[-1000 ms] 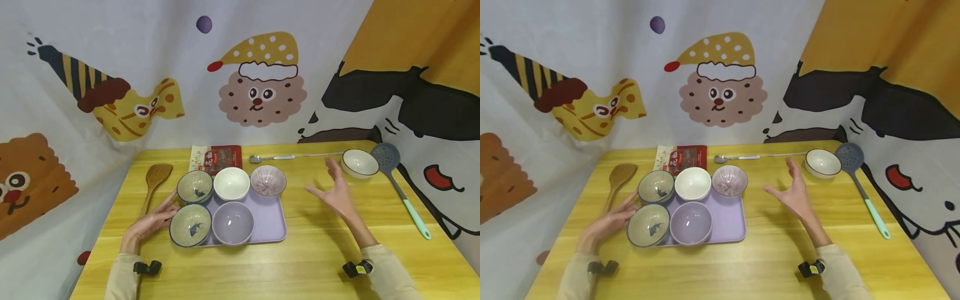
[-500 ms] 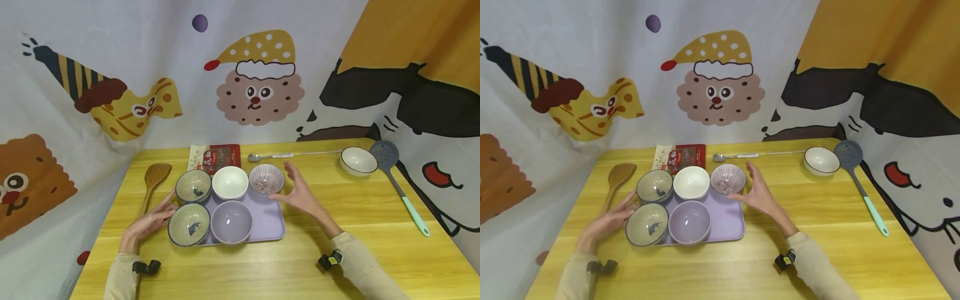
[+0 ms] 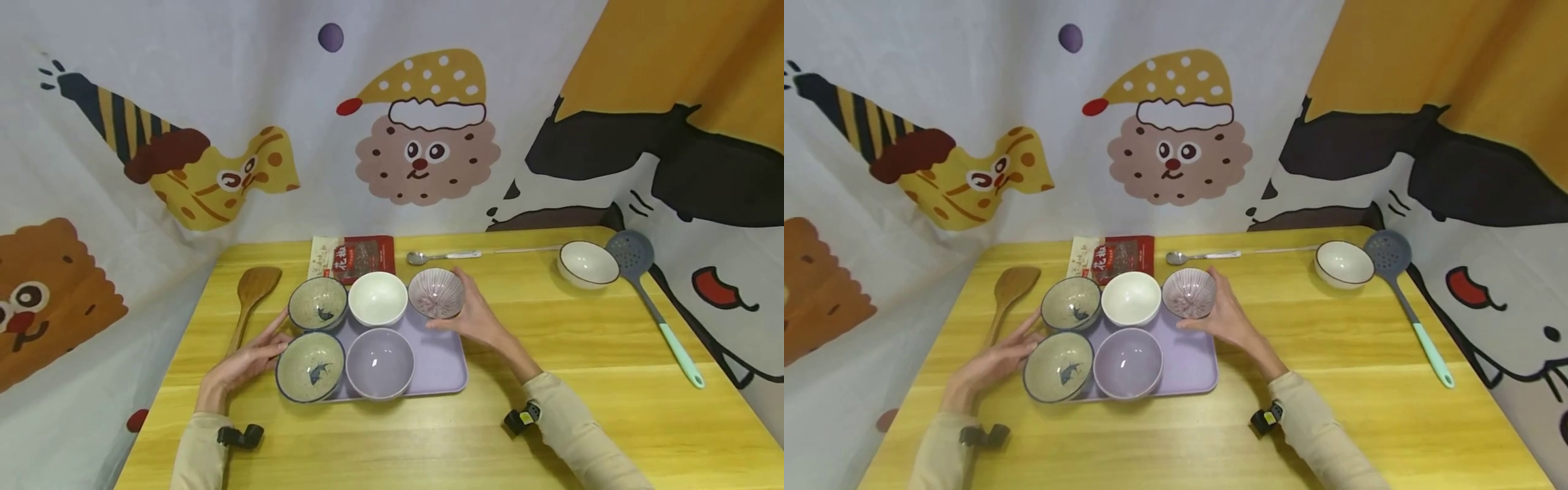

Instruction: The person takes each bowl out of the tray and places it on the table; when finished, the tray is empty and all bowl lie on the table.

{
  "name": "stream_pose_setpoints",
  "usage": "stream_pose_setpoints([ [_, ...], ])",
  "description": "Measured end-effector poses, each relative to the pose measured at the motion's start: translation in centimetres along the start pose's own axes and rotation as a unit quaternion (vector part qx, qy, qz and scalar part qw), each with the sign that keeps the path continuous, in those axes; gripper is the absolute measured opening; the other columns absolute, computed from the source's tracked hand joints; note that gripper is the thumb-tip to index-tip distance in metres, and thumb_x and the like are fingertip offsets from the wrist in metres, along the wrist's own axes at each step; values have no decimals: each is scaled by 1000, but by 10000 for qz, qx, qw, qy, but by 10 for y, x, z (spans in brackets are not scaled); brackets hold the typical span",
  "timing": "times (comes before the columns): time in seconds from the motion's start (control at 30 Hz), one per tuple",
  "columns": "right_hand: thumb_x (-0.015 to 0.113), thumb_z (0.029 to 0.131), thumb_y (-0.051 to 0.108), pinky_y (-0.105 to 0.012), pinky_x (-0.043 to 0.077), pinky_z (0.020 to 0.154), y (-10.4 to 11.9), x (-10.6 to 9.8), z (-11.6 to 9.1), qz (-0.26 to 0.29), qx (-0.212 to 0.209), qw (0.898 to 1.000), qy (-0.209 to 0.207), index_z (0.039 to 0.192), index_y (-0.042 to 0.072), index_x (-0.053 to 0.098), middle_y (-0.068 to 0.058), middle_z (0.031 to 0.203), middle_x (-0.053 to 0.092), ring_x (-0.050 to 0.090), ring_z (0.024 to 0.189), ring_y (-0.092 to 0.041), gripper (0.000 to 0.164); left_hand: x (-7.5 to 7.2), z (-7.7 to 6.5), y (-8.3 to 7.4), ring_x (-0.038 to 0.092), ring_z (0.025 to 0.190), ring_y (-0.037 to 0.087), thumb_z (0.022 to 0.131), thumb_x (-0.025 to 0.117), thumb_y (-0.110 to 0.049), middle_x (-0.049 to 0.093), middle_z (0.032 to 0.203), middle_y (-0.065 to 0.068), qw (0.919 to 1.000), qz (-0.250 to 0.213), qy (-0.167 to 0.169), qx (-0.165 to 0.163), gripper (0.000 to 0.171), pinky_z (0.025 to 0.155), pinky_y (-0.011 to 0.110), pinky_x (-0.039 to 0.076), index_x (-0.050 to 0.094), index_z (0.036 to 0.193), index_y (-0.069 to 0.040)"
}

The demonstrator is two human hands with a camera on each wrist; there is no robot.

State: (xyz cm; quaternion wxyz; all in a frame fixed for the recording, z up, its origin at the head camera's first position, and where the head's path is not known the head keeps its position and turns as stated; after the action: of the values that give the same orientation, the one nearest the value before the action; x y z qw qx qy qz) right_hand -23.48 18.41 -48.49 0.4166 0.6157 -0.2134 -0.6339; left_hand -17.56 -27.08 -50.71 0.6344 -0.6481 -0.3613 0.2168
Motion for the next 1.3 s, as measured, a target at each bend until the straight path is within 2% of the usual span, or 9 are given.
stream_pose_setpoints([
  [0.23,96,60,49,-69,34,112,2,0,1,-119,473,9986,-196,158,1,24,-28,158,34,37,143,-48,131,2,-1,-3,60,117,9,108,39,-9,53,126,2,10000,-36,-2,-13,78,104,25,51,-19,160,-18],
  [0.47,96,58,53,-65,42,108,2,-9,-10,-132,494,9972,-544,157,6,30,-26,154,41,45,138,-46,129,4,-1,-5,61,117,10,107,40,-8,54,126,2,9999,-142,13,11,79,102,25,52,-18,160,-17],
  [0.57,96,58,52,-64,42,110,2,-17,-16,-165,469,9963,-702,157,6,32,-25,154,42,45,138,-45,127,4,-2,-5,61,116,9,107,40,-7,54,125,3,9999,-149,-33,-37,79,102,25,52,-18,160,-17],
  [0.87,96,63,43,-68,39,110,-13,-55,-43,-346,659,9905,-1158,157,3,31,-29,154,40,43,137,-48,121,3,-1,-6,61,117,10,107,41,-8,53,126,4,9999,-76,-9,-85,80,104,27,51,-18,160,-18],
  [1.3,96,66,35,-68,43,98,-35,-118,-90,-837,1035,9720,-1938,157,5,32,-30,149,45,49,129,-50,115,2,-1,-3,61,117,9,107,40,-7,54,126,2,9999,-156,40,4,79,103,26,52,-19,160,-18],
])
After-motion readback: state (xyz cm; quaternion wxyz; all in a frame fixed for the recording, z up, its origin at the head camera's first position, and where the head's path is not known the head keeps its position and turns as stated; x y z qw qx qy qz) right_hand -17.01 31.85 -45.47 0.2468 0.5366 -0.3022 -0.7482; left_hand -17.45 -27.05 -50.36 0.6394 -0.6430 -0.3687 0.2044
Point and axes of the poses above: each hand's wrist, its own z-axis towards the middle knuckle, its own x-axis out of the palm, y = z × x, the point moved 2 cm from there along z, towards the middle knuckle
